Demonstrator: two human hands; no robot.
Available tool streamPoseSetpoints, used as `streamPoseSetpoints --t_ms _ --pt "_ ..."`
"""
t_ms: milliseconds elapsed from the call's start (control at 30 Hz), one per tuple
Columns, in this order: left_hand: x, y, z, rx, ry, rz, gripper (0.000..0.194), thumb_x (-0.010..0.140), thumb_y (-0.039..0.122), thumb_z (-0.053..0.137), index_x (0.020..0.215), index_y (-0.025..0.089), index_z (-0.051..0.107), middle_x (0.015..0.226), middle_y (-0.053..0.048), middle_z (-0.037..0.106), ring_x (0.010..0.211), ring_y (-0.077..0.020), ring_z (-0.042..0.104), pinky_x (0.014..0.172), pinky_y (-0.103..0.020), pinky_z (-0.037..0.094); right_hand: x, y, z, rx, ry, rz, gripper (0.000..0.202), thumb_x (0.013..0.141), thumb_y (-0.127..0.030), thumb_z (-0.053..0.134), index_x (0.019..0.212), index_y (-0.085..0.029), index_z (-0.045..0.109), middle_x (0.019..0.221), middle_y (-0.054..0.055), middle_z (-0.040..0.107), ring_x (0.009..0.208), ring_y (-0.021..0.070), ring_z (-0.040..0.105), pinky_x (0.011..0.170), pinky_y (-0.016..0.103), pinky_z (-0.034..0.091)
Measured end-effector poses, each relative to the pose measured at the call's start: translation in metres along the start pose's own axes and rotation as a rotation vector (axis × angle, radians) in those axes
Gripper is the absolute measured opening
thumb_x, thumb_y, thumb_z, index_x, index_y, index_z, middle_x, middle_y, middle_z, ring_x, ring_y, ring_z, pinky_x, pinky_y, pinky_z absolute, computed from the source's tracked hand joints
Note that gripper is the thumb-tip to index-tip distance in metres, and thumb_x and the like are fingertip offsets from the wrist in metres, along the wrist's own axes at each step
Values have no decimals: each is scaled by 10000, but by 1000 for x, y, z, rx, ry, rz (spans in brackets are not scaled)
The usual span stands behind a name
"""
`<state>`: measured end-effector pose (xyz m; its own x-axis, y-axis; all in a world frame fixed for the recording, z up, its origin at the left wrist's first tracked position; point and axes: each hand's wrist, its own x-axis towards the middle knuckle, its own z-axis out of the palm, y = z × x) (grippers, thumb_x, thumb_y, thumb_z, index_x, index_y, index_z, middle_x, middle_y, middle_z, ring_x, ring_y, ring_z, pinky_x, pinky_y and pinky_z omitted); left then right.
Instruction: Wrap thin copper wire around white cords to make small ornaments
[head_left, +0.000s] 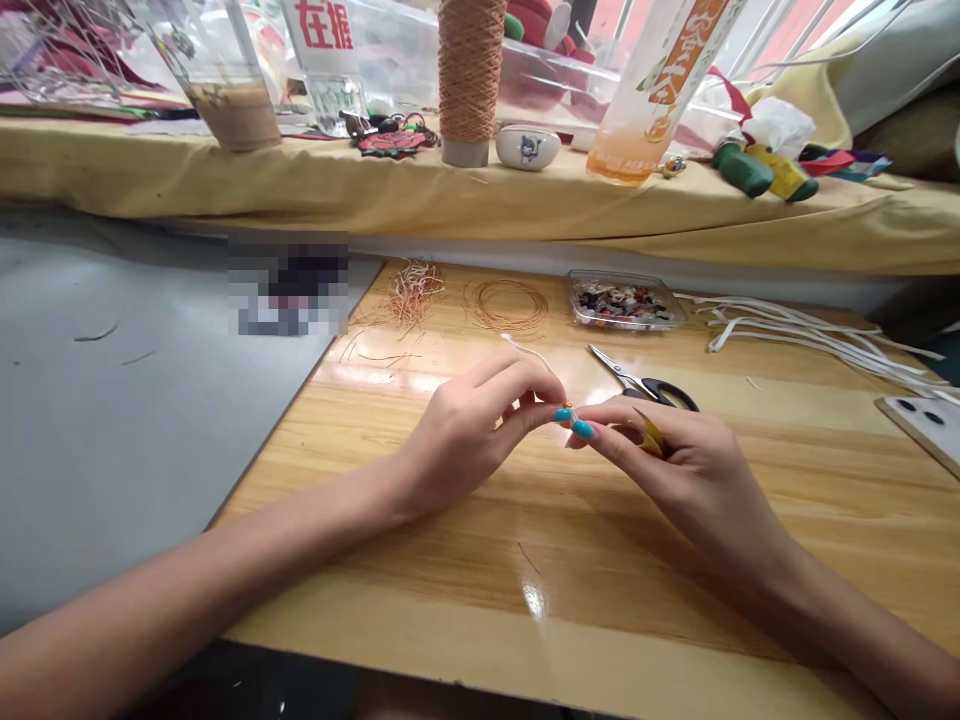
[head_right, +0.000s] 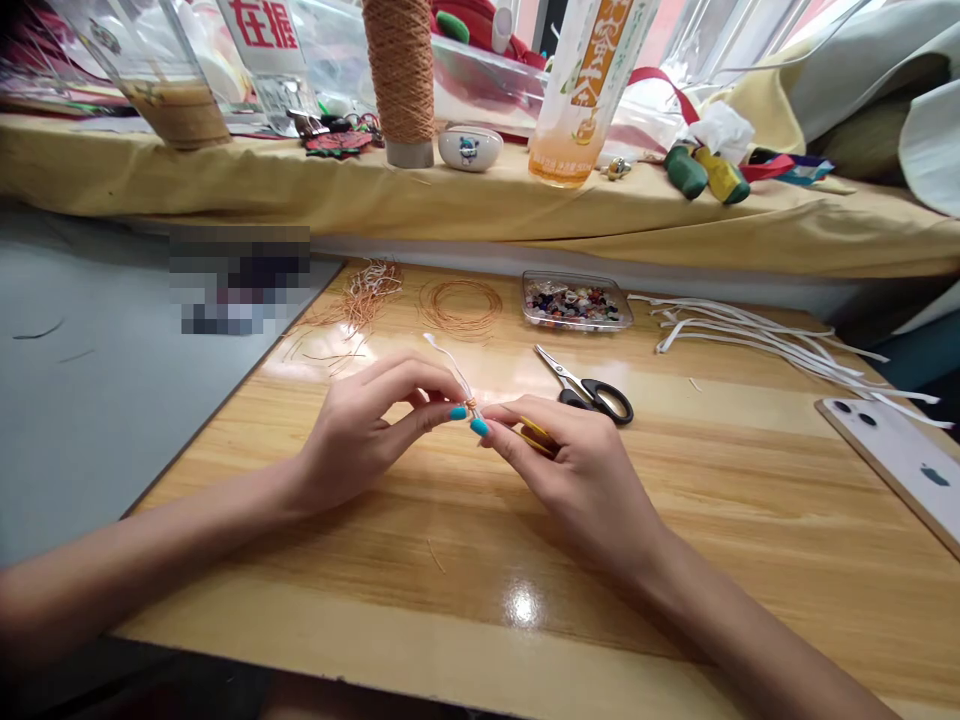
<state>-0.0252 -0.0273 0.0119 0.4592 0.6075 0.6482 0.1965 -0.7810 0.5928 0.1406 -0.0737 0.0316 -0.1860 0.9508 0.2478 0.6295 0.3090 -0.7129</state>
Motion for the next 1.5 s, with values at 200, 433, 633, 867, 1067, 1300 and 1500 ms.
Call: streamPoseSetpoints --t_ms 200,433,633,867,1067,1300,1500 --pt "2 -4 -3 -12 -59 82 89 796 183 465 826 148 541 819 -44 605 727 -85 553 590 -188 476 3 -7 -4 154 -51 180 259 722 -426 526 628 -209 632 642 13 611 626 140 557 525 238 426" --pt "0 -5 -3 -6 -87 88 71 795 159 462 812 150 530 783 -33 596 722 -89 553 623 -210 474 4 -2 -5 198 -177 166 267 748 -404 494 630 -203 626 472 -32 466 453 86 438 435 220 349" --pt "-1 -5 -1 -65 -104 56 42 782 154 483 790 144 523 765 -31 585 711 -90 548 626 -214 472 5 0 -6 225 -282 178 307 752 -426 477 610 -190 614 416 -61 322 365 48 261 363 209 229" --pt "3 -4 -4 -132 -126 45 142 792 163 466 898 156 561 869 -52 612 770 -100 571 661 -213 480 7 3 -10 411 -335 353 306 719 -449 516 637 -161 575 429 -72 253 384 41 208 376 212 159" --pt "2 -6 -4 -169 -137 12 131 791 162 467 868 162 573 843 -42 615 777 -102 574 669 -218 481 7 7 -10 477 -378 365 268 716 -420 536 639 -164 562 453 -67 283 395 38 207 382 217 138" --pt "0 -6 -1 -307 -144 -94 69 763 175 514 796 137 561 809 -51 596 775 -119 573 673 -237 480 6 9 -9 480 -423 390 251 714 -404 543 641 -165 557 440 -81 239 389 35 172 378 218 123" --pt "-2 -5 0 -412 -183 -191 87 759 209 520 793 132 543 824 -53 580 786 -117 556 702 -249 467 7 8 -9 410 -427 352 264 727 -414 519 642 -167 555 443 -76 305 383 36 209 383 213 170"
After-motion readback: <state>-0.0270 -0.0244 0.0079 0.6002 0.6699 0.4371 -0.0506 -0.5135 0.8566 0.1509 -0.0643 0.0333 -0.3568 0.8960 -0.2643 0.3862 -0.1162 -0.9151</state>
